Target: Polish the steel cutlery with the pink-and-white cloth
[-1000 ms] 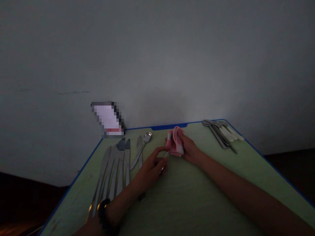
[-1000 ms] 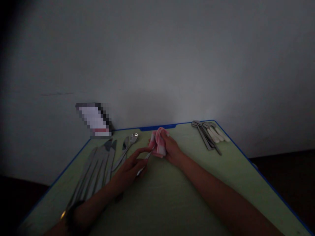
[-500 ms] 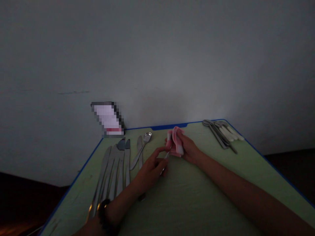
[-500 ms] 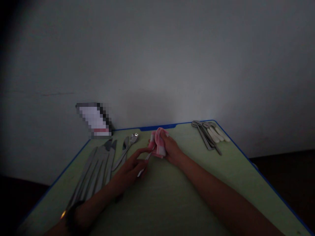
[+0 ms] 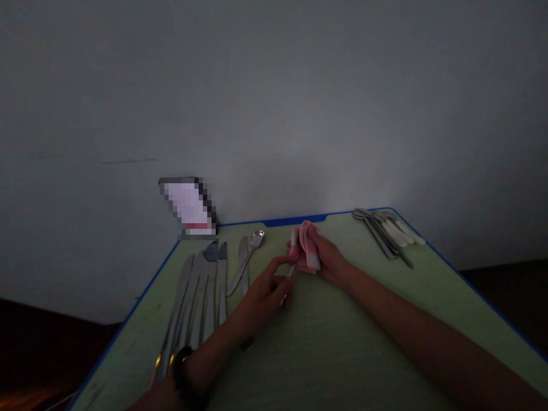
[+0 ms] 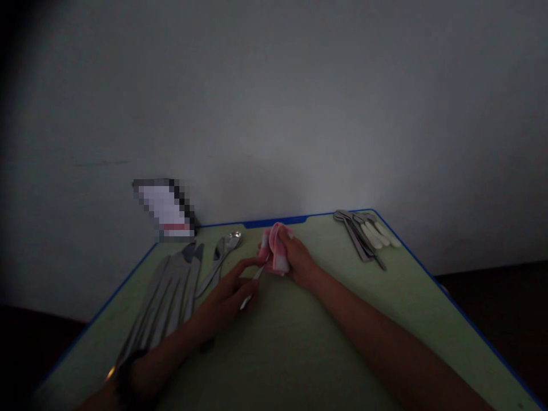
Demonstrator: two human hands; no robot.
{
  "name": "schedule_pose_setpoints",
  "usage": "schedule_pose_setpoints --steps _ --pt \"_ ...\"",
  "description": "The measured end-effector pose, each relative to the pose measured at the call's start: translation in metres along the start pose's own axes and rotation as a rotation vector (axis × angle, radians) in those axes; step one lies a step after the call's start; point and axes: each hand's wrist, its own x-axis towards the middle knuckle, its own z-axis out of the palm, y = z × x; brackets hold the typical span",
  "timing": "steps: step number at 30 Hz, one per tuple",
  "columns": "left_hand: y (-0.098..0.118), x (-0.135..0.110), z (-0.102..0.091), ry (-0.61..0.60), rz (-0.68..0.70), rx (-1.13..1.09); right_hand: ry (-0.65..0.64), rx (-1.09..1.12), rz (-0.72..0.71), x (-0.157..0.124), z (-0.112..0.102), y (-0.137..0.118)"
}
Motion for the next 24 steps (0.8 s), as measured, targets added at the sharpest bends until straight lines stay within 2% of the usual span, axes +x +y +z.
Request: schedule_pose_setpoints --steps 24 --pt "0.0010 -0.0009 -0.0005 -0.013 0.019 -0.018 0.038 -0.010 0.002 0.0019 -0.0004 0.0010"
